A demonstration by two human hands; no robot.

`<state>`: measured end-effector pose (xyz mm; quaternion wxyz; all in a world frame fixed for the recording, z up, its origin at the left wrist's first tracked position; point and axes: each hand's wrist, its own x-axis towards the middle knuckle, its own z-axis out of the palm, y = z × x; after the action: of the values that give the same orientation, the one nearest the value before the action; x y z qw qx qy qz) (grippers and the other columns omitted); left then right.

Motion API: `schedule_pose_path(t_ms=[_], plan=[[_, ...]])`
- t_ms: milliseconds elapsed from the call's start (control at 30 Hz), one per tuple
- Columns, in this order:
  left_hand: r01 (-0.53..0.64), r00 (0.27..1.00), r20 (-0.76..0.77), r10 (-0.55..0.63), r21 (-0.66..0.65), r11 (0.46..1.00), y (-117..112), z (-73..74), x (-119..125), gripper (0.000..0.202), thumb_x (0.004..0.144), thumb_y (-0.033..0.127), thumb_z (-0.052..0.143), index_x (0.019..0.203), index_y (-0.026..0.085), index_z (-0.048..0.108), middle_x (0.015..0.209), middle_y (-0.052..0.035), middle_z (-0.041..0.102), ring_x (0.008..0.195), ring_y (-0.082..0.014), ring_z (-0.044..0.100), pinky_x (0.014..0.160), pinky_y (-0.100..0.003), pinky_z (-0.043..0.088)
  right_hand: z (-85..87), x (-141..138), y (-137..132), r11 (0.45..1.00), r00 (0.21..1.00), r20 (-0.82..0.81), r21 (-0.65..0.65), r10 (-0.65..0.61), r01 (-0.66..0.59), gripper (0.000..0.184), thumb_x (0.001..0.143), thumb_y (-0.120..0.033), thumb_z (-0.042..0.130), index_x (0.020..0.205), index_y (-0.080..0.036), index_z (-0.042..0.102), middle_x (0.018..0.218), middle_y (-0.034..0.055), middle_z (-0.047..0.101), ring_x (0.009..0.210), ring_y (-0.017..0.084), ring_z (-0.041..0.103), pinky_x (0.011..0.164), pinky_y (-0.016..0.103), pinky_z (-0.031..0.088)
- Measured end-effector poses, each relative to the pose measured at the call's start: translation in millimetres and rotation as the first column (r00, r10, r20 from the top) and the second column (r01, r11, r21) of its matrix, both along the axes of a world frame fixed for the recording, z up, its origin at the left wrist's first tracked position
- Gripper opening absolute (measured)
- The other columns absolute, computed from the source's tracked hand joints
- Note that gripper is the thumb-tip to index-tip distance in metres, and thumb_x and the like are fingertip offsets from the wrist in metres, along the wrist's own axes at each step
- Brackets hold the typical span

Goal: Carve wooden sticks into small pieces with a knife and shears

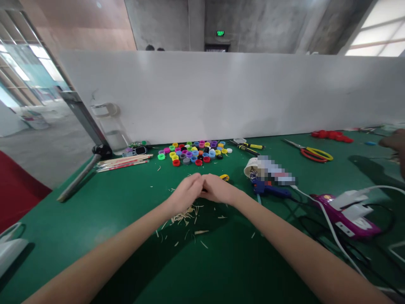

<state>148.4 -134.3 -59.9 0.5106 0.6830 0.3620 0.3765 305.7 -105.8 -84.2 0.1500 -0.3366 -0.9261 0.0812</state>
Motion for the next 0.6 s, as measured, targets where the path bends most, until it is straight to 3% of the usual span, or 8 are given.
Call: schedule_pose_path(t_ms=[100,333,600], plan=[[0.002,0.999,-0.032,0.000,0.036,0.999,0,2.9,1,0.031,0.087,0.030,0.042,0.059,0.019,0.038,0.054,0.0052,0.038,0.051,-0.0088,0.034,0.051,-0.024,0.029,-1.5,0,-1,1.000,1.000,-0.008,0.012,-0.003,0.003,0.013,0.079,-0.028,0.065,0.077,-0.016,0.067,0.076,0.0045,0.064,0.069,0.015,0.054,0.063,0.026,0.034],[0.006,0.942,0.319,0.103,-0.323,0.946,19,-1.8,-7,0.028,0.084,0.026,0.043,0.061,0.021,0.028,0.047,0.0093,0.022,0.040,-0.0067,0.021,0.042,-0.023,0.018,-1.5,7,-21,0.996,0.997,-0.067,0.078,0.036,-0.031,0.008,0.084,-0.023,0.060,0.086,-0.019,0.067,0.079,0.0026,0.064,0.079,0.016,0.050,0.071,0.028,0.033],[0.018,0.916,0.370,0.154,-0.422,0.906,26,-3.4,-7,0.027,0.079,0.017,0.044,0.059,0.020,0.028,0.046,0.0090,0.020,0.039,-0.0057,0.019,0.040,-0.023,0.015,-10.3,2,-22,0.980,0.997,-0.073,0.199,0.014,0.001,0.013,0.088,-0.025,0.054,0.087,-0.018,0.066,0.077,0.0038,0.061,0.077,0.017,0.045,0.068,0.029,0.031]])
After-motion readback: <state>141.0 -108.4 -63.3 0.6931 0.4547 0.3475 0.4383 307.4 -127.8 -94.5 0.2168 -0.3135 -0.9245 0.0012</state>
